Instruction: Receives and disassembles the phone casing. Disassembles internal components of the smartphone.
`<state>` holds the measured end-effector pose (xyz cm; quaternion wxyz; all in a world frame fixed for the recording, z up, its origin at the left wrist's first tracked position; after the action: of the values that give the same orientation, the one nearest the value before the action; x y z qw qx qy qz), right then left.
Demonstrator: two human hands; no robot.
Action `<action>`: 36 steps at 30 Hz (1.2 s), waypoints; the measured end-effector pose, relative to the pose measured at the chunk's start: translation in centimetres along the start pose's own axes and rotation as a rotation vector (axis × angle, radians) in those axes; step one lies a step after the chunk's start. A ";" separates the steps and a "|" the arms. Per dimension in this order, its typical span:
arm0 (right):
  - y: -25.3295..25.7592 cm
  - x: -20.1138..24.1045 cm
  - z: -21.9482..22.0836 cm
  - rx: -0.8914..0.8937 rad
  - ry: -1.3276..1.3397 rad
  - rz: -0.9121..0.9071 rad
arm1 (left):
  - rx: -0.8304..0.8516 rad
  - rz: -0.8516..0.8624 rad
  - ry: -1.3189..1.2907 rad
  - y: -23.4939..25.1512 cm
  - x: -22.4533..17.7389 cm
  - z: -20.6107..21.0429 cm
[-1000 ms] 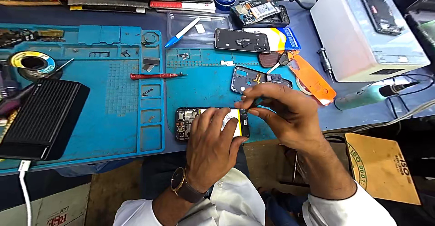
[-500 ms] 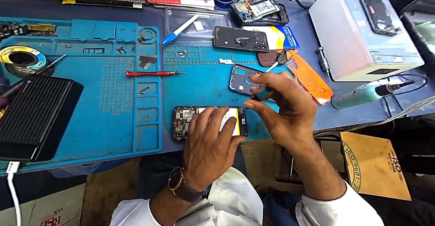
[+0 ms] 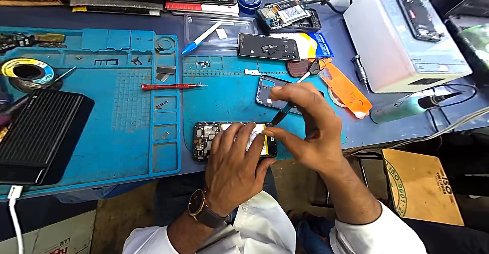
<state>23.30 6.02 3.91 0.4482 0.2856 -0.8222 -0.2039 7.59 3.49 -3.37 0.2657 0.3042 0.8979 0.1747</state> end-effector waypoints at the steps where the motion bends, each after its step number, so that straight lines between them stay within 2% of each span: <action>1: -0.1 -0.3 -0.1 -0.071 -0.073 0.012 | 0.002 -0.003 0.001 0.0 -0.1 0.0; 3: -0.1 -0.4 -0.4 -0.094 -0.078 0.041 | 0.003 -0.004 -0.003 0.0 -0.1 0.0; 6: 0.1 0.3 -0.4 0.084 0.172 0.041 | 0.004 -0.005 0.000 -0.1 0.0 0.1; 7: 0.1 0.3 -0.3 0.087 0.160 0.023 | 0.003 -0.004 -0.001 0.0 0.0 0.1; 11: -0.5 -0.6 -0.5 -0.134 -0.068 0.051 | 0.006 -0.009 0.000 0.0 -0.1 0.0; 14: -0.2 0.1 -0.6 0.025 0.130 0.059 | 0.020 -0.016 -0.003 -0.1 0.0 -0.1; 16: -0.1 0.3 -0.3 0.073 0.120 0.031 | 0.022 -0.020 -0.019 0.0 0.0 -0.2; 19: -0.6 -0.2 -0.4 -0.117 -0.036 0.049 | 0.011 -0.056 -0.085 0.3 -0.1 -0.5; 20: -0.6 -0.3 -0.6 -0.136 -0.026 0.060 | 0.005 -0.077 -0.118 0.4 0.0 -0.8; 23: -0.6 0.0 -0.6 -0.038 0.168 0.052 | -0.007 -0.149 -0.222 0.8 0.3 -1.6; 25: -1.0 -0.1 -0.6 -0.076 0.081 0.043 | -0.010 -0.177 -0.249 1.1 0.4 -1.9; 28: -1.4 -0.4 -0.6 -0.218 -0.056 0.139 | -0.027 -0.186 -0.198 1.7 0.4 -2.2; 32: -1.8 0.0 -0.8 -0.183 0.154 0.166 | -0.019 -0.188 -0.165 2.3 0.5 -2.0; 36: -2.2 0.3 -1.2 -0.254 0.190 0.143 | -0.002 -0.176 -0.152 2.7 0.5 -1.5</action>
<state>24.86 4.07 3.38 0.5697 0.1854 -0.7620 -0.2459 7.63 5.60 -1.03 0.3478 0.2362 0.8983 0.1281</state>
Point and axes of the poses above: each hand's wrist, its own y-axis towards the middle knuckle, its own z-axis out of the palm, x = y × z, the point moved 5 cm from there along y, towards the middle knuckle, and after that the axes turned 1 degree about -y, right-handed, at the moved point
